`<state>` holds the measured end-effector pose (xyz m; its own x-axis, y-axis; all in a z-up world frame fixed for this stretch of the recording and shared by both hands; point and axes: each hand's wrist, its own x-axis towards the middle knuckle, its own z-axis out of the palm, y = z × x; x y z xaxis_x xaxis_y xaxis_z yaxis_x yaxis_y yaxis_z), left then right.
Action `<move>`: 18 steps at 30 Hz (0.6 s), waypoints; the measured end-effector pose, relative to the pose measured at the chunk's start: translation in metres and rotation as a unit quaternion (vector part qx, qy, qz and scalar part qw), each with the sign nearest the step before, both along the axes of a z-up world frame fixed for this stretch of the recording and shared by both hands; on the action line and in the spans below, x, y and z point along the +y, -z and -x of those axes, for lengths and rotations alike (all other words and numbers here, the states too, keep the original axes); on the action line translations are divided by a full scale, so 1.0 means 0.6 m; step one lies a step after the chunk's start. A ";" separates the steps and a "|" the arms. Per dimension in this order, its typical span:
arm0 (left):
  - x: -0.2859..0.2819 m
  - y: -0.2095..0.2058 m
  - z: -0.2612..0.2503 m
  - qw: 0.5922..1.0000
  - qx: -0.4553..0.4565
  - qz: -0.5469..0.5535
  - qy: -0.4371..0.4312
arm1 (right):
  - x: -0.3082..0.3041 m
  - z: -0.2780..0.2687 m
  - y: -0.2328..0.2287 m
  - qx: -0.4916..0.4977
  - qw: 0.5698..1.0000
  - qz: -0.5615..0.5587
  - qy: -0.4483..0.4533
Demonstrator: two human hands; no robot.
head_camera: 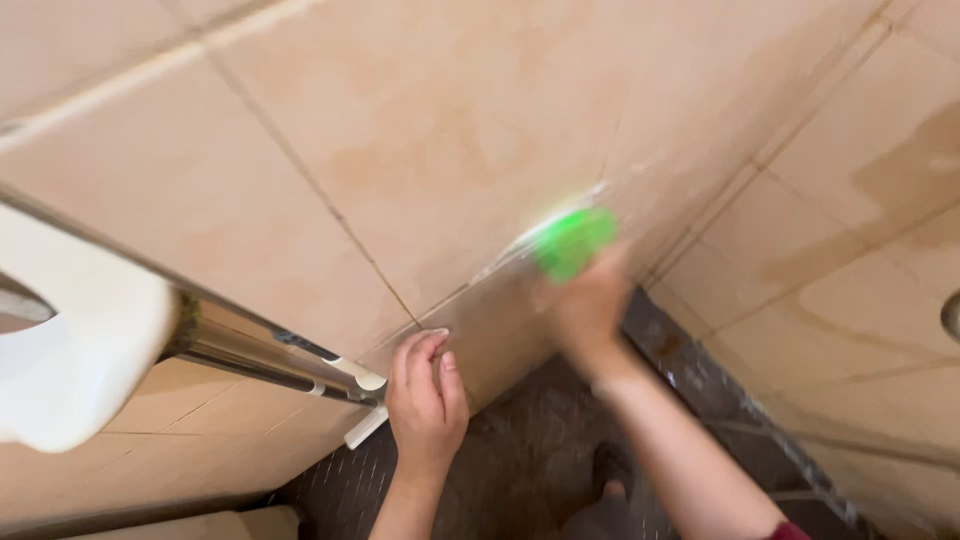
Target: The person scrubs the tiled walls of a bathroom using a green scrub brush and a white cleaning sponge. They apply cleaning solution from a bottle and scrub the grout lines and tile surfaces in a corner area.
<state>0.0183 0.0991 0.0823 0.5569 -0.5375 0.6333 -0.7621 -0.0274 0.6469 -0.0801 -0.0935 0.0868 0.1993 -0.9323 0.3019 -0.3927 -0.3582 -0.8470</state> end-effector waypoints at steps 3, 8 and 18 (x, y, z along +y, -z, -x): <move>0.009 -0.011 0.000 0.999 0.033 0.004 -0.008 | -0.045 0.001 0.015 0.048 0.969 0.221 0.099; -0.003 -0.025 0.007 0.999 0.044 0.016 -0.014 | 0.149 -0.025 0.107 0.093 0.964 0.186 -0.164; 0.016 -0.074 0.009 0.998 -0.045 -0.034 0.018 | -0.070 0.044 0.002 -0.528 0.735 -0.416 -0.090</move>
<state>0.0128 0.1087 0.1269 0.4795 -0.5995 0.6408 -0.8179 -0.0407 0.5740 -0.1065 -0.1355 0.0853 0.4062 -0.8692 -0.2819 0.6307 0.4899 -0.6018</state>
